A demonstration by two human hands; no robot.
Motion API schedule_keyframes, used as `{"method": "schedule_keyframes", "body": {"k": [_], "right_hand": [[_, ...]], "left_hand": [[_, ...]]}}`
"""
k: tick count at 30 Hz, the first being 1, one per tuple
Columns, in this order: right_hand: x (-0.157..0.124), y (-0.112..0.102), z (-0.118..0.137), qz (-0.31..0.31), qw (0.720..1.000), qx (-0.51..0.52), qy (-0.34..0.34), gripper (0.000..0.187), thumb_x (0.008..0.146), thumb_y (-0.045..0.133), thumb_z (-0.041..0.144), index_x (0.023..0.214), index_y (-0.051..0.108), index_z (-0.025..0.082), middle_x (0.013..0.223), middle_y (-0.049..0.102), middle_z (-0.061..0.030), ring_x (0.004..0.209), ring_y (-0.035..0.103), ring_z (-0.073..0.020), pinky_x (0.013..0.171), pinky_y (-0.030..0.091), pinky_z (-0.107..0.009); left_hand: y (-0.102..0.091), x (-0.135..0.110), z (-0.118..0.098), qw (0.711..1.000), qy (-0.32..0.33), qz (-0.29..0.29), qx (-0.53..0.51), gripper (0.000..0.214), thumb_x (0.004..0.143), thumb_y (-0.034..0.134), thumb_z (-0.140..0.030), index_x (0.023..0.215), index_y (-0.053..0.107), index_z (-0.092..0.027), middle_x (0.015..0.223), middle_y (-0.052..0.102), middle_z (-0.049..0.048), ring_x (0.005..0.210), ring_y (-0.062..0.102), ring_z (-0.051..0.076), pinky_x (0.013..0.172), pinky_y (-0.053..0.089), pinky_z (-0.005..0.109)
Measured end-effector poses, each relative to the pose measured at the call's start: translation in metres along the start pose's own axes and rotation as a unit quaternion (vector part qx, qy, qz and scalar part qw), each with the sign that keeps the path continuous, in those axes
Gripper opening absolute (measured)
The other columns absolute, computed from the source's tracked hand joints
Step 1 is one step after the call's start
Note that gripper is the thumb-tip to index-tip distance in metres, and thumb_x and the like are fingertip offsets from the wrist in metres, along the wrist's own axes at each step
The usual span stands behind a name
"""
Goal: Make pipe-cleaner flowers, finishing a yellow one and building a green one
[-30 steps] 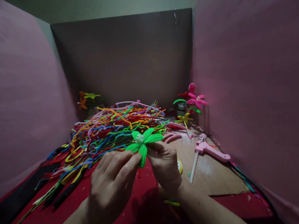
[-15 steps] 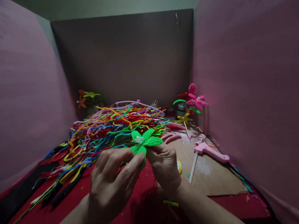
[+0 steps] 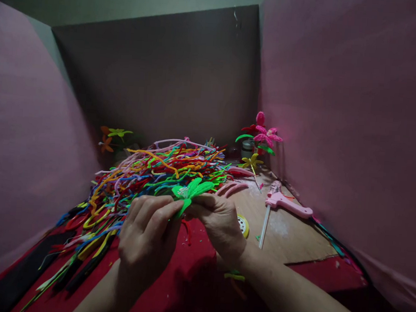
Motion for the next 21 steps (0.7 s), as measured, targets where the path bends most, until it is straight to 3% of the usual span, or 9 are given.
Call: {"method": "schedule_keyframes", "body": {"k": [8, 13, 17, 21], "right_hand": [[-0.001, 0.004, -0.012, 0.020, 0.997, 0.072, 0.028, 0.008, 0.072, 0.065, 0.018, 0.065, 0.067, 0.017, 0.058, 0.059, 0.0033, 0.057, 0.050, -0.0084, 0.060, 0.041, -0.022], [-0.003, 0.013, -0.015, 0.044, 0.988, 0.137, 0.063, 0.018, 0.070, 0.067, 0.021, 0.055, 0.062, 0.014, 0.054, 0.053, 0.0034, 0.053, 0.043, -0.0077, 0.055, 0.036, -0.022], [-0.002, 0.016, -0.018, 0.053, 0.976, 0.184, 0.100, 0.020, 0.065, 0.071, 0.021, 0.050, 0.060, 0.015, 0.048, 0.049, 0.0046, 0.049, 0.041, -0.0071, 0.052, 0.036, -0.021], [0.000, 0.017, -0.018, 0.054, 0.974, 0.190, 0.112, 0.005, 0.061, 0.072, 0.018, 0.062, 0.068, 0.015, 0.061, 0.062, 0.0007, 0.057, 0.051, -0.0091, 0.060, 0.042, -0.021]], "left_hand": [[-0.003, 0.001, -0.005, 0.999, 0.021, 0.006, 0.025, 0.021, 0.071, 0.060, -0.006, 0.090, 0.056, -0.015, 0.080, 0.062, 0.0076, 0.073, 0.052, 0.019, 0.068, 0.041, 0.034], [0.002, 0.003, -0.006, 0.999, 0.013, 0.034, 0.014, 0.021, 0.072, 0.059, -0.006, 0.090, 0.056, -0.016, 0.081, 0.061, 0.0066, 0.074, 0.052, 0.019, 0.069, 0.041, 0.035], [-0.007, 0.006, 0.006, 0.995, -0.061, 0.042, -0.065, 0.035, 0.073, 0.063, -0.016, 0.105, 0.050, -0.017, 0.093, 0.058, 0.0072, 0.084, 0.053, 0.019, 0.075, 0.045, 0.035], [-0.020, -0.005, 0.029, 0.979, -0.170, 0.024, -0.110, 0.049, 0.070, 0.067, -0.027, 0.113, 0.045, -0.018, 0.094, 0.054, 0.0057, 0.082, 0.054, 0.017, 0.072, 0.048, 0.030]]}}
Point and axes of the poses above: each hand's wrist, its own x-axis towards the middle knuckle, its own y-axis out of the palm, z = x × y, the point moved 10 cm from there along x, towards the middle knuckle
